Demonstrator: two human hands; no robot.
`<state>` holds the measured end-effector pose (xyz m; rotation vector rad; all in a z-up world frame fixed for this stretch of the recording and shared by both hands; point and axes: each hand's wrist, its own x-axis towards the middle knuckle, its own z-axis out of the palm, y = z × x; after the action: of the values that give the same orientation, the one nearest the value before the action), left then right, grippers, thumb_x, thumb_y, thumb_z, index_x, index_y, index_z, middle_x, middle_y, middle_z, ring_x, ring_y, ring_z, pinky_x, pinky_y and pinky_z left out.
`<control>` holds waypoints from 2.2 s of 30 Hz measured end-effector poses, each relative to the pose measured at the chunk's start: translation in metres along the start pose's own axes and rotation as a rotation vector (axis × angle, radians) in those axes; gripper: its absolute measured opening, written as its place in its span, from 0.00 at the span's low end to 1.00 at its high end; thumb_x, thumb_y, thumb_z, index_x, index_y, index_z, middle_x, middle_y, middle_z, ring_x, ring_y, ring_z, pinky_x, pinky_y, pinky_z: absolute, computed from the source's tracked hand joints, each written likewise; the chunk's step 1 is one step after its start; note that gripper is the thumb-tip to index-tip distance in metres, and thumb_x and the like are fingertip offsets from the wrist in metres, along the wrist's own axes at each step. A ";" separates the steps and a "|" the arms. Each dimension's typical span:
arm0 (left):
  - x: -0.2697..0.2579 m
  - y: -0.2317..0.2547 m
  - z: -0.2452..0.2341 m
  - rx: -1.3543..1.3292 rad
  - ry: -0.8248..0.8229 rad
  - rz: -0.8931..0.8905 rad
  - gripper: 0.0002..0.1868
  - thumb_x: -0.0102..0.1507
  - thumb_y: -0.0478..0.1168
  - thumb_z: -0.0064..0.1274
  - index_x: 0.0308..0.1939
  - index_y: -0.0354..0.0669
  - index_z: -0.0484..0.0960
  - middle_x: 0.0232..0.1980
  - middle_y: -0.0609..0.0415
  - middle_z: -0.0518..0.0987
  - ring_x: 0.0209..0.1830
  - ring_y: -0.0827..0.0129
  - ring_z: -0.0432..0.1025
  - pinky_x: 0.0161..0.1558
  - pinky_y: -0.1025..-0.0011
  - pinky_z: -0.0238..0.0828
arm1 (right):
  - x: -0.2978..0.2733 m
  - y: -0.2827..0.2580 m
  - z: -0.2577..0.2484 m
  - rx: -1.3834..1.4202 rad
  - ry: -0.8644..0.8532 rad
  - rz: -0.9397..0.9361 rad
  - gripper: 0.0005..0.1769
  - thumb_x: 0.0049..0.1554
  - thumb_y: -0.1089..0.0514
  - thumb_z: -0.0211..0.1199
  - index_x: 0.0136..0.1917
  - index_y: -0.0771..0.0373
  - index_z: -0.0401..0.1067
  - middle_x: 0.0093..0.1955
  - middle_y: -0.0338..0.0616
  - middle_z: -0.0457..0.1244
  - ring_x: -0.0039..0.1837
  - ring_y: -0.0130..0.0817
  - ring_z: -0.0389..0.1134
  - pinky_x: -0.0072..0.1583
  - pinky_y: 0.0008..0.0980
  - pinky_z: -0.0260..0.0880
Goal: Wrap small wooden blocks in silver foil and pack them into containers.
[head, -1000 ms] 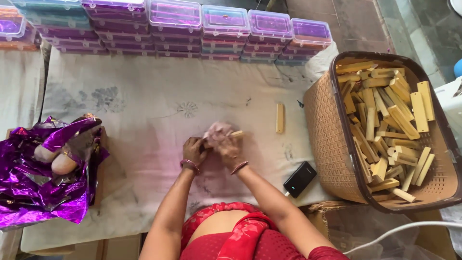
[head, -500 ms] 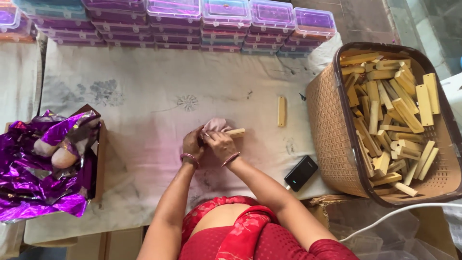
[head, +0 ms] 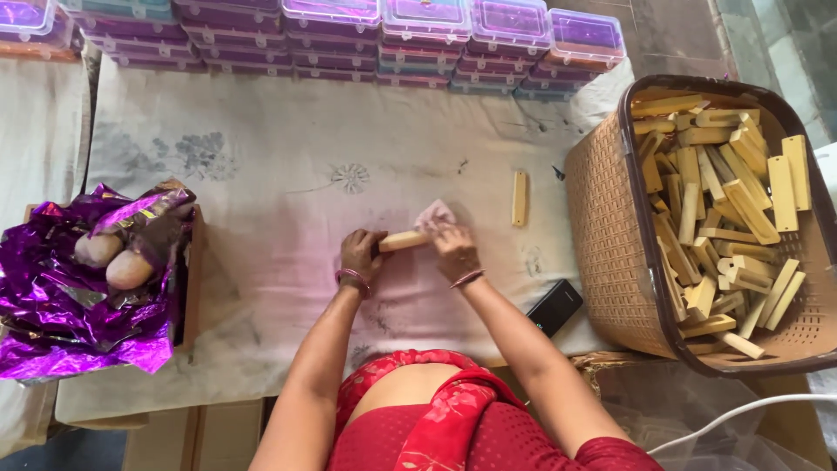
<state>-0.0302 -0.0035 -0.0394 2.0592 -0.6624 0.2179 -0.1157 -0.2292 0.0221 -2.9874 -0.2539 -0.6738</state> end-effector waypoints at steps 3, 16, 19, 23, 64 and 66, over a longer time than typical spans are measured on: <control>-0.001 -0.002 0.000 0.021 -0.016 0.004 0.23 0.48 0.33 0.65 0.48 0.50 0.85 0.41 0.54 0.78 0.47 0.55 0.72 0.53 0.56 0.67 | 0.011 -0.037 0.013 -0.053 0.009 -0.049 0.30 0.53 0.66 0.57 0.69 0.53 0.76 0.64 0.44 0.68 0.65 0.40 0.71 0.68 0.46 0.67; -0.003 0.006 -0.003 0.068 -0.067 -0.071 0.21 0.51 0.40 0.69 0.48 0.51 0.83 0.45 0.54 0.77 0.49 0.56 0.71 0.56 0.56 0.64 | -0.005 0.017 -0.010 0.183 0.021 0.017 0.19 0.57 0.64 0.61 0.61 0.53 0.77 0.67 0.48 0.68 0.69 0.43 0.68 0.63 0.44 0.68; 0.005 0.037 -0.012 0.313 -0.060 0.168 0.22 0.54 0.43 0.65 0.52 0.52 0.80 0.50 0.52 0.77 0.54 0.54 0.70 0.60 0.55 0.64 | -0.004 0.019 -0.014 0.229 0.015 0.002 0.19 0.55 0.67 0.63 0.60 0.55 0.77 0.66 0.49 0.67 0.69 0.46 0.67 0.67 0.44 0.69; 0.013 0.045 0.005 0.517 -0.063 0.360 0.33 0.52 0.54 0.60 0.59 0.46 0.75 0.50 0.50 0.77 0.54 0.57 0.71 0.56 0.44 0.63 | 0.004 0.019 -0.017 0.310 -0.022 0.059 0.22 0.53 0.69 0.63 0.60 0.55 0.77 0.65 0.47 0.68 0.69 0.47 0.67 0.69 0.42 0.69; 0.036 0.048 0.030 -1.314 -0.329 -0.835 0.20 0.73 0.54 0.44 0.59 0.46 0.76 0.40 0.59 0.79 0.33 0.75 0.71 0.30 0.75 0.69 | 0.078 -0.034 -0.049 0.319 0.242 0.165 0.34 0.69 0.41 0.42 0.80 0.61 0.57 0.84 0.57 0.49 0.85 0.52 0.44 0.81 0.51 0.40; 0.036 0.062 0.020 -1.320 -0.347 -0.820 0.21 0.72 0.54 0.45 0.58 0.45 0.77 0.39 0.61 0.78 0.33 0.77 0.71 0.30 0.76 0.68 | 0.083 -0.029 -0.052 0.290 0.277 0.156 0.36 0.68 0.39 0.40 0.81 0.62 0.54 0.84 0.58 0.46 0.86 0.54 0.42 0.81 0.51 0.38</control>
<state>-0.0351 -0.0597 0.0092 0.9058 -0.0111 -0.8532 -0.0689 -0.1942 0.1053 -2.5708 -0.0898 -0.9296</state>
